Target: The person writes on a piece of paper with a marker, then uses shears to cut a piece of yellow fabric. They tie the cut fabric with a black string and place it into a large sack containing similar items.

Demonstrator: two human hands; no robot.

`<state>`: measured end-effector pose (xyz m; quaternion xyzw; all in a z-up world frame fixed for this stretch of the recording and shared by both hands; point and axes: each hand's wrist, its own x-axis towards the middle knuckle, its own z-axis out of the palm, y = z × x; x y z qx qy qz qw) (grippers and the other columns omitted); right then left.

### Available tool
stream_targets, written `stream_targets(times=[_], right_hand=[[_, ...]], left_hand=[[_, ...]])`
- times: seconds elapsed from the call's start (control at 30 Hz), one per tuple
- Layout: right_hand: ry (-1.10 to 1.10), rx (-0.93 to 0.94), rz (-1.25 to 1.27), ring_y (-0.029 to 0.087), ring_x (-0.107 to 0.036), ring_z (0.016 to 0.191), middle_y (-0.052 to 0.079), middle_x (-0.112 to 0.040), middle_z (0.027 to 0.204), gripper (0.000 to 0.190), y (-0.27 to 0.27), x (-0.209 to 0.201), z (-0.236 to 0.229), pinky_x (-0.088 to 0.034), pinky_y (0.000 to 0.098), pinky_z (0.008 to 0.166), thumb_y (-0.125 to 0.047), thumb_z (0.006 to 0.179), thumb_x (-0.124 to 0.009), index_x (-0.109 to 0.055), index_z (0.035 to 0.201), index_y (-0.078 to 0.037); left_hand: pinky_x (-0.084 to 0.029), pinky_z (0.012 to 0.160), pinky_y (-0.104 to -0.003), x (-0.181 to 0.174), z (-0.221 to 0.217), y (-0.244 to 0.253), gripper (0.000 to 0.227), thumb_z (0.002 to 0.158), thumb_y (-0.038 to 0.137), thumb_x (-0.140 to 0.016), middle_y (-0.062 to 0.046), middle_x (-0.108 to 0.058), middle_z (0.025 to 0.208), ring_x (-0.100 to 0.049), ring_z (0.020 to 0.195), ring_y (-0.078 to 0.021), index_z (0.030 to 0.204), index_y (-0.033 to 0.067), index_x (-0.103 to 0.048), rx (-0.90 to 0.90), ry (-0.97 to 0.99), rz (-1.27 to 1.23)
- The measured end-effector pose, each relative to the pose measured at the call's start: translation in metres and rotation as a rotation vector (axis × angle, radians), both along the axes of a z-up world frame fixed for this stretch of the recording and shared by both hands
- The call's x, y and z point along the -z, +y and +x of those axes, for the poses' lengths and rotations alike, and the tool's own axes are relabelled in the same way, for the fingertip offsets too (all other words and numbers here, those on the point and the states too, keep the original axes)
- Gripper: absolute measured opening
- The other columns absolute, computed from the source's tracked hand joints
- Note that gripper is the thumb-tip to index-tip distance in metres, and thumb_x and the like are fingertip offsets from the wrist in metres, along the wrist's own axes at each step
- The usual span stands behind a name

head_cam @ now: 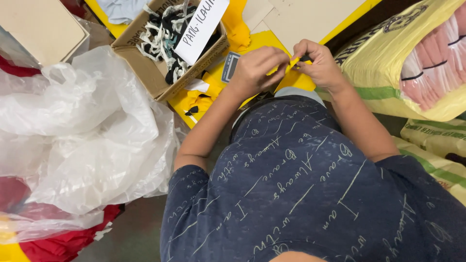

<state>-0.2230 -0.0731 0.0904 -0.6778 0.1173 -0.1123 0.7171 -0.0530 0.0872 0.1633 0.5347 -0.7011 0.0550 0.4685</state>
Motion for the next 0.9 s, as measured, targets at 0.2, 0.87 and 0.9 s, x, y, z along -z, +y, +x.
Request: stream_targets(times=[0.2,0.87,0.9], right_hand=[[-0.157,0.069,-0.072,0.008,-0.038,0.08,-0.004,-0.046,0.087,0.023,-0.001,-0.012,-0.008,-0.032,0.0224,0.076,-0.016,0.103,-0.071,-0.05,0.095,-0.017],[0.009,0.037,-0.207,0.01,-0.048,0.094,0.01,-0.045,0.124,0.044,-0.102,-0.029,-0.1,-0.031,0.0166,0.066,-0.029,0.107,-0.065,-0.039,0.139,-0.015],[-0.048,0.02,-0.299,0.015,-0.046,0.095,0.011,-0.04,0.118,0.032,-0.108,-0.027,-0.103,-0.035,0.0221,0.072,-0.017,0.108,-0.059,-0.036,0.129,-0.009]], left_hand=[[-0.046,0.075,-0.023,0.034,-0.045,-0.02,0.002,0.097,0.013,-0.061,0.001,-0.058,0.092,-0.057,0.082,-0.0094,0.096,0.0149,-0.059,0.033,1.203,0.18],[-0.06,0.093,-0.025,0.057,-0.151,-0.1,0.012,0.103,0.016,-0.064,-0.007,-0.073,0.108,-0.069,0.102,-0.0139,0.109,0.0062,-0.067,-0.217,1.275,0.119],[-0.058,0.088,-0.025,0.059,-0.158,-0.103,0.01,0.105,0.017,-0.06,-0.008,-0.074,0.108,-0.07,0.099,-0.0138,0.107,0.0076,-0.063,-0.246,1.274,0.087]])
